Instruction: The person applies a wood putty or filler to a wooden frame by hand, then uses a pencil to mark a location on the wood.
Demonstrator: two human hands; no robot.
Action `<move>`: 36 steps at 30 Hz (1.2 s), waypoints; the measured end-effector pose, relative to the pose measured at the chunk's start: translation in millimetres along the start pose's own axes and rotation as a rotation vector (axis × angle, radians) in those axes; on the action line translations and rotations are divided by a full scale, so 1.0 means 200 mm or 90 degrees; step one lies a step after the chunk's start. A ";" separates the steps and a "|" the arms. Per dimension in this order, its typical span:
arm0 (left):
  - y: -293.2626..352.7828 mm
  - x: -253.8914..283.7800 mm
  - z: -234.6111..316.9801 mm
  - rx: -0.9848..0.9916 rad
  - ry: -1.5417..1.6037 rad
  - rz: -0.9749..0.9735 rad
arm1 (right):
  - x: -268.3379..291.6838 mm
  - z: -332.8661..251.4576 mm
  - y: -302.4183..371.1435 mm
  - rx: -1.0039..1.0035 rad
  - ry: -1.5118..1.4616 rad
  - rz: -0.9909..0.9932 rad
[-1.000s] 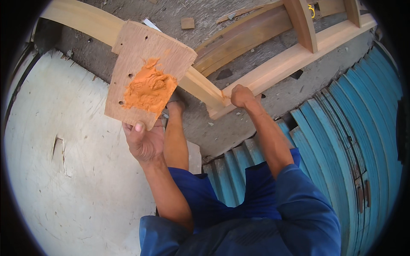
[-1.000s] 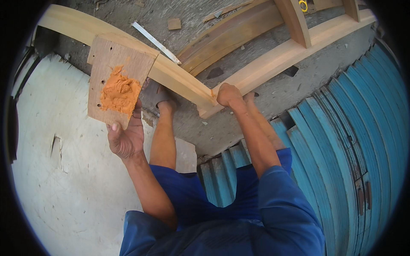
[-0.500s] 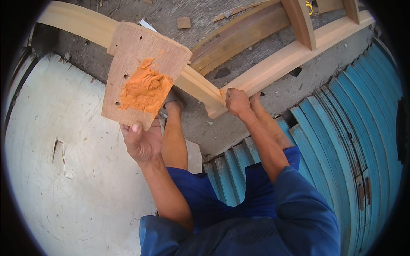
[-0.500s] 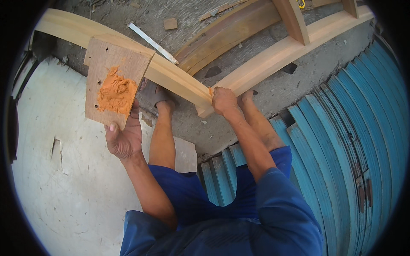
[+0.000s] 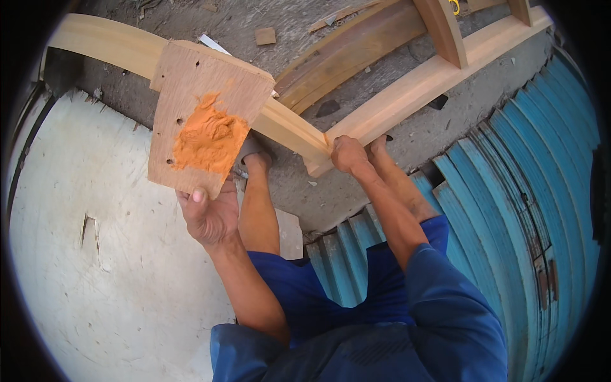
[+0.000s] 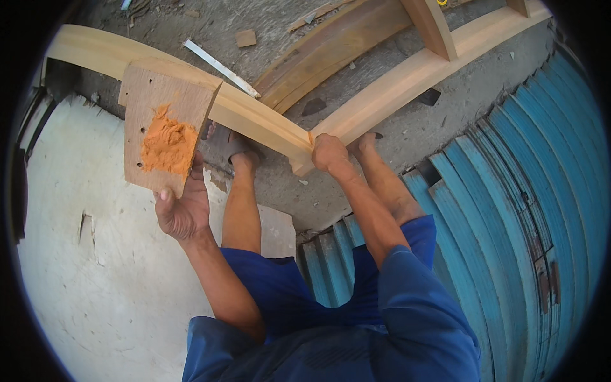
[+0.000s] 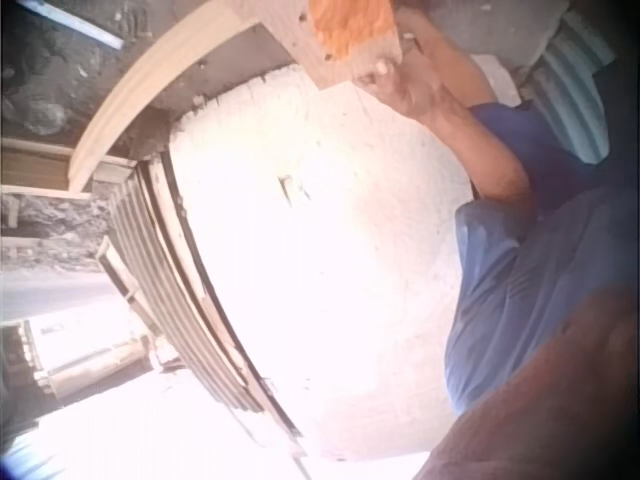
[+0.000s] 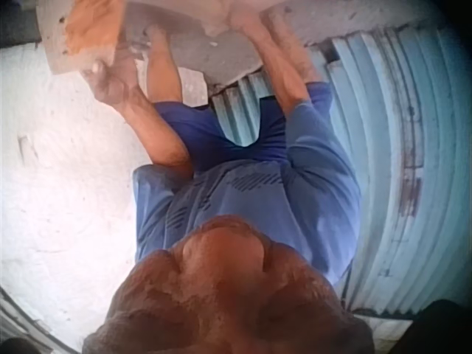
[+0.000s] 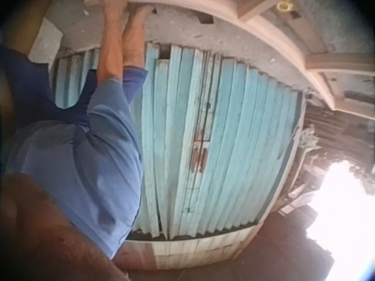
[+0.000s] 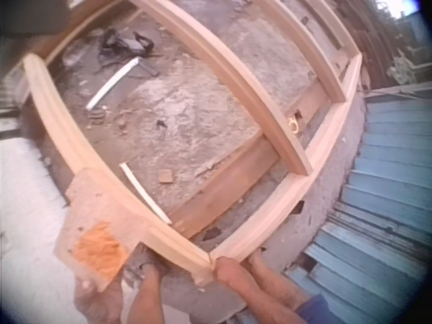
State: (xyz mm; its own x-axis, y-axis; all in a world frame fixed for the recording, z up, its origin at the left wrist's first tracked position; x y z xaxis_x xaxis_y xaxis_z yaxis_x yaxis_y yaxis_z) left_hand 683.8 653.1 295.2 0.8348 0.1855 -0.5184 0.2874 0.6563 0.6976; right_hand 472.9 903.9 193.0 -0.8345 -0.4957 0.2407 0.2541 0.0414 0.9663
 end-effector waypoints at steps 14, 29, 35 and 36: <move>0.00 -0.03 0.00 0.007 -0.016 -0.027 | 0.05 -0.12 -0.15 -0.008 0.112 -0.090; 0.02 -0.03 0.00 -0.003 -0.026 -0.016 | 0.18 0.02 -0.27 0.205 -0.046 -0.028; 0.02 -0.06 0.00 -0.006 -0.042 -0.025 | -0.03 -0.10 -0.40 0.187 0.100 -0.158; 0.02 -0.07 -0.01 -0.006 -0.046 -0.022 | -0.03 -0.11 -0.40 0.179 0.100 -0.199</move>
State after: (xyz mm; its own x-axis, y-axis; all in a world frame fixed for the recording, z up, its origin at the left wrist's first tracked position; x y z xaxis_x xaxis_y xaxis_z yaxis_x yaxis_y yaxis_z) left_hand 673.1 654.2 304.2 0.8566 0.1095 -0.5042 0.3124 0.6677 0.6757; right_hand 467.6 884.3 112.1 -0.7600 -0.6468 -0.0634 -0.1596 0.0912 0.9830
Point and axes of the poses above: each hand's wrist, its own y-axis away from the middle knuckle, its own x-axis out of the back of the hand, z = x × y, the point moved 2 cm from there along -y, towards the middle knuckle, and after that the axes turned 4 degrees about -z, right-handed, at the moved point
